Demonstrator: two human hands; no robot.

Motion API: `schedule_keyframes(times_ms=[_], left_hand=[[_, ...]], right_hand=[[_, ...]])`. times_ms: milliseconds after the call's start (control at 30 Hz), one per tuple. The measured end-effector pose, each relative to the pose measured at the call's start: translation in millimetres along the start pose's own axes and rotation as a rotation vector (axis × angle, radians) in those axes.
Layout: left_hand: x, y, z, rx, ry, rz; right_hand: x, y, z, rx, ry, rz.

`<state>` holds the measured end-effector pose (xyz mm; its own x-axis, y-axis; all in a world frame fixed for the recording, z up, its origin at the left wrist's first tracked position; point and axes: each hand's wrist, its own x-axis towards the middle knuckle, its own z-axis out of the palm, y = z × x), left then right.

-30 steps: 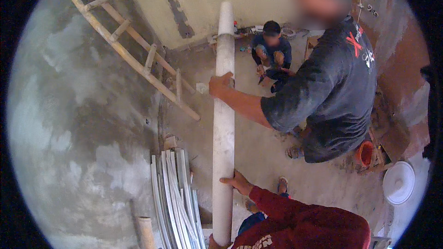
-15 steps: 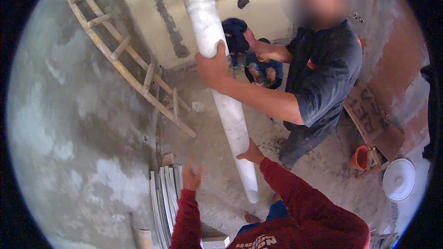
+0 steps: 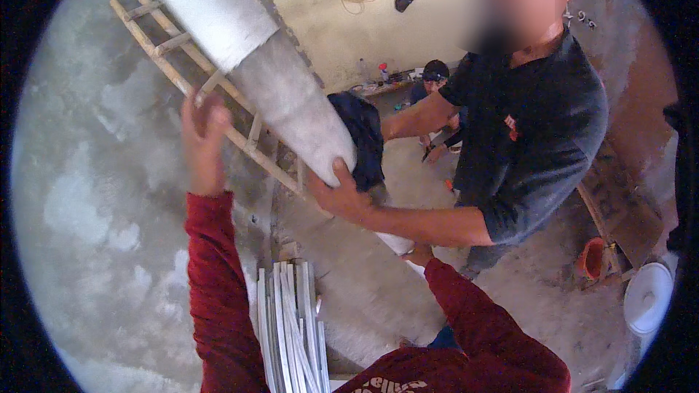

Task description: The person lifts and positions a long white PVC pipe with assistance from two coworkers. They then use a knife to cut a section of the pipe while the coworkers hold it steady. The pipe is handled and adjusted multiple times during the process.

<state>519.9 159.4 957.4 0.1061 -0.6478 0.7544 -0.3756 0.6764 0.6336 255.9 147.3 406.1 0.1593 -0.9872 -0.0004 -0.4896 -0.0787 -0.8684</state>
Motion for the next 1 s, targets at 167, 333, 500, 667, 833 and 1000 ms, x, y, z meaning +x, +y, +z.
schedule_keyframes(times_ms=[167,333,500,667,833,1000], left_hand=[[50,55,2,-0.216,-0.026,0.241],[53,82,50,-0.092,0.075,0.050],[34,66,95,-0.089,-0.018,0.037],[1,52,113,-0.216,-0.088,0.021],[1,50,97,-0.158,-0.153,0.001],[7,46,72,-0.479,-0.365,-0.040]], right_hand=[[0,56,27,-0.101,0.009,0.006],[-17,88,31,-0.173,0.027,-0.005],[-66,97,12,-0.059,0.114,0.138],[-159,141,-13,-0.048,-0.068,0.272],[-278,210,-37,-0.262,-0.029,0.351],[-385,227,-60,-0.469,-0.088,0.318]])
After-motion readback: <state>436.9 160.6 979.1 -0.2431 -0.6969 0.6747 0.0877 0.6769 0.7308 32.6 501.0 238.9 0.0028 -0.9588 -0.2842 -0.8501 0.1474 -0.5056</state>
